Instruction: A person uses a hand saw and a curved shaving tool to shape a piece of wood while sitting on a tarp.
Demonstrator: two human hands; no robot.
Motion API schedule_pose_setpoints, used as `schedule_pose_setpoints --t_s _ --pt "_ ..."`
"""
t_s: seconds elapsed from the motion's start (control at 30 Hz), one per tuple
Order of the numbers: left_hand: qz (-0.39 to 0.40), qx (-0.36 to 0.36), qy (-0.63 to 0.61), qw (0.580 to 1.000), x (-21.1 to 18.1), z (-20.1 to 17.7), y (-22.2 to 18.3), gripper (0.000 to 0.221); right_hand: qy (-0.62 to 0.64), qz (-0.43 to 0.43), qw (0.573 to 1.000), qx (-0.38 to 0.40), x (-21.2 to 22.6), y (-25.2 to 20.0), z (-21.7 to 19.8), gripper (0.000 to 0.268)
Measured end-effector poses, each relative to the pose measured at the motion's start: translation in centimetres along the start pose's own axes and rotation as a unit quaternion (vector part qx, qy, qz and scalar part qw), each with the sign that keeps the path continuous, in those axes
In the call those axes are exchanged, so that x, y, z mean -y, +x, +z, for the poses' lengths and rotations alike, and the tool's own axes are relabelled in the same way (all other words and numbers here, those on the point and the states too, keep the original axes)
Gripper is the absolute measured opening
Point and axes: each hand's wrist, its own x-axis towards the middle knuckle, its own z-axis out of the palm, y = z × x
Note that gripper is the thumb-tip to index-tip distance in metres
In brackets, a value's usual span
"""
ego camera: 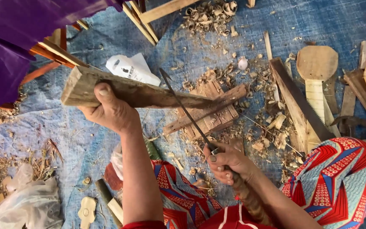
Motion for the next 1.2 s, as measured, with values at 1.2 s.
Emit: schedule_pose_setpoints --t_s 1.2 --pt "-0.031 -0.015 -0.031 0.999 1.5 -0.8 1.0 0.040 -0.019 0.005 0.992 -0.125 0.5 0.4 -4.4 0.006"
